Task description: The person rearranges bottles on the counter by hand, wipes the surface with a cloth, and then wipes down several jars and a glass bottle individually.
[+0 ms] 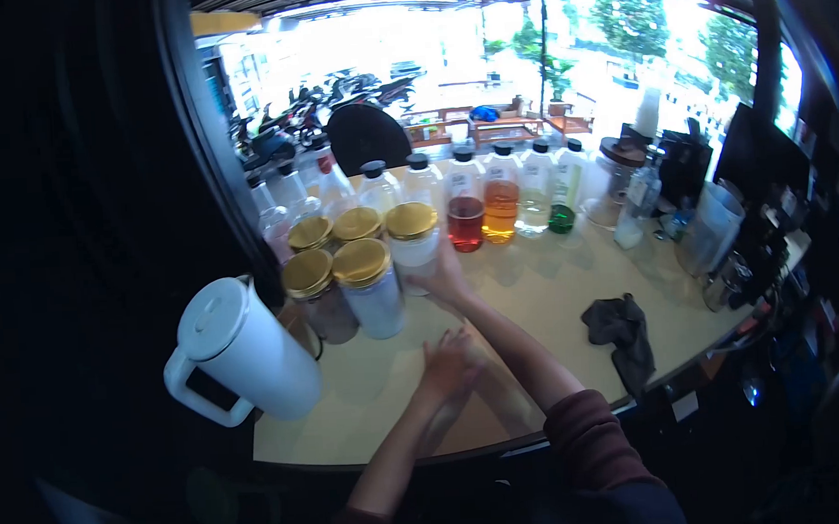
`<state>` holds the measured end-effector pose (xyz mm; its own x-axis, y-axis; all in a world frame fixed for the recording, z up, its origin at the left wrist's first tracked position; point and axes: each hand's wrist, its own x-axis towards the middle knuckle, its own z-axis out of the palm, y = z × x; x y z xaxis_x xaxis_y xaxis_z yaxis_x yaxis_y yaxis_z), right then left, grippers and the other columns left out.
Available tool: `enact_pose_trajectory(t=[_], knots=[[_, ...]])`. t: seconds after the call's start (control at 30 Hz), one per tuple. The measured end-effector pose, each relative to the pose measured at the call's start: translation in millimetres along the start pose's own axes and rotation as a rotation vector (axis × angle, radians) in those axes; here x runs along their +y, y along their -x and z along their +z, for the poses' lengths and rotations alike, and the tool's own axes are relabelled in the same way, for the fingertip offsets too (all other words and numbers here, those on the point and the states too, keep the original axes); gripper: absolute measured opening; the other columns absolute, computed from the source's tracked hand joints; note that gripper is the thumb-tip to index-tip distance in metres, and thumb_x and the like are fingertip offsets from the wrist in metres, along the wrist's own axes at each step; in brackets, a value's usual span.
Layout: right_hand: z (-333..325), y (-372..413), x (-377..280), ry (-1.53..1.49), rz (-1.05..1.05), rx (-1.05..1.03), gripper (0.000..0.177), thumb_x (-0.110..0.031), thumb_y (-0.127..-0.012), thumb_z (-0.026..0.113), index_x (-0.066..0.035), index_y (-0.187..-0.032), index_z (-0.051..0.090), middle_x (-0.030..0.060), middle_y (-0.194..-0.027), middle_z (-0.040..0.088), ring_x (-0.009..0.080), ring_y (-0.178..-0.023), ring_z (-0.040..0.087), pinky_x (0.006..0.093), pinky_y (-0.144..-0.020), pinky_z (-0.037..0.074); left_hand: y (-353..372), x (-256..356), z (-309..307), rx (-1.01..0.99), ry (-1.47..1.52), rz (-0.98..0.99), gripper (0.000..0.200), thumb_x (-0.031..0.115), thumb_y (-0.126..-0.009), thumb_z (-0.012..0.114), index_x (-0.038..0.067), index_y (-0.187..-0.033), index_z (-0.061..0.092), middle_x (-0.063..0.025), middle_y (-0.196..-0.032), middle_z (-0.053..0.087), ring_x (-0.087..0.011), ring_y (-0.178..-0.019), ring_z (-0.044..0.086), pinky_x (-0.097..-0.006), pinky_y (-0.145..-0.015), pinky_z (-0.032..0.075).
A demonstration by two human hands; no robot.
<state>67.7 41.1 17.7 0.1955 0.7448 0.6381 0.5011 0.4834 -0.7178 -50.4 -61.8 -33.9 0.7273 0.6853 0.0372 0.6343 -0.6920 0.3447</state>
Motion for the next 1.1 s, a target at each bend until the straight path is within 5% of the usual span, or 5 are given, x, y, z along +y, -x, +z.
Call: enact_pose_trajectory(t=[0.43, 0.67, 0.73, 0.9, 1.1], knots=[[-238.3, 151.6, -83.6, 0.393, 0.111, -0.193, 0.023, -0.023, -0.082, 0.069, -0.002, -0.076, 0.061, 0.0168, -0.106, 0.063, 0.0342, -0.097, 0.061, 0.0388, -0.080, 0.049, -33.1, 77.8, -46.1, 0.072, 0.116, 0.131, 0.055, 0.037, -0.085, 0.063, 0.002, -0.126, 0.052, -0.0198, -0.125, 0.056, -0.0331, -0.116, 0.054, -0.0388, -0.099, 0.042], [-331.4, 221.1, -46.3, 1.102, -0.025, 0.145, 0.021, -0.014, -0.075, 0.069, -0.001, -0.089, 0.063, 0.0172, -0.096, 0.061, 0.0362, -0.092, 0.060, 0.0391, -0.078, 0.049, -91.6, 193.6, 13.1, -0.020, 0.407, 0.470, 0.065, 0.034, -0.084, 0.064, 0.001, -0.135, 0.041, -0.0223, -0.131, 0.049, -0.0344, -0.122, 0.049, -0.0383, -0.104, 0.038], [-365.7, 226.0, -34.8, 0.639, 0.357, -0.027, 0.019, -0.009, -0.074, 0.066, 0.000, -0.091, 0.062, 0.0163, -0.094, 0.062, 0.0351, -0.091, 0.061, 0.0403, -0.079, 0.050, -109.3, 210.4, 26.5, -0.011, 0.412, 0.497, 0.066, 0.033, -0.085, 0.064, 0.001, -0.137, 0.039, -0.0222, -0.131, 0.050, -0.0338, -0.122, 0.049, -0.0384, -0.104, 0.038], [-425.3, 202.7, -58.8, 0.261, 0.283, 0.481, 0.021, 0.007, -0.079, 0.057, 0.000, -0.099, 0.059, 0.0139, -0.089, 0.061, 0.0240, -0.084, 0.063, 0.0339, -0.076, 0.049, -162.2, 247.3, 32.0, 0.074, 0.675, 0.440, 0.065, 0.031, -0.086, 0.063, 0.001, -0.137, 0.038, -0.0200, -0.130, 0.051, -0.0327, -0.118, 0.053, -0.0396, -0.100, 0.042], [-436.7, 211.9, 6.3, 0.414, 0.148, 0.144, 0.029, 0.000, -0.080, 0.059, -0.001, -0.108, 0.054, 0.0208, -0.104, 0.062, 0.0381, -0.098, 0.061, 0.0402, -0.084, 0.048, -248.1, 279.8, 52.1, 0.215, 0.921, 0.293, 0.067, 0.028, -0.087, 0.064, 0.002, -0.140, 0.032, -0.0180, -0.131, 0.049, -0.0311, -0.116, 0.053, -0.0445, -0.095, 0.045]])
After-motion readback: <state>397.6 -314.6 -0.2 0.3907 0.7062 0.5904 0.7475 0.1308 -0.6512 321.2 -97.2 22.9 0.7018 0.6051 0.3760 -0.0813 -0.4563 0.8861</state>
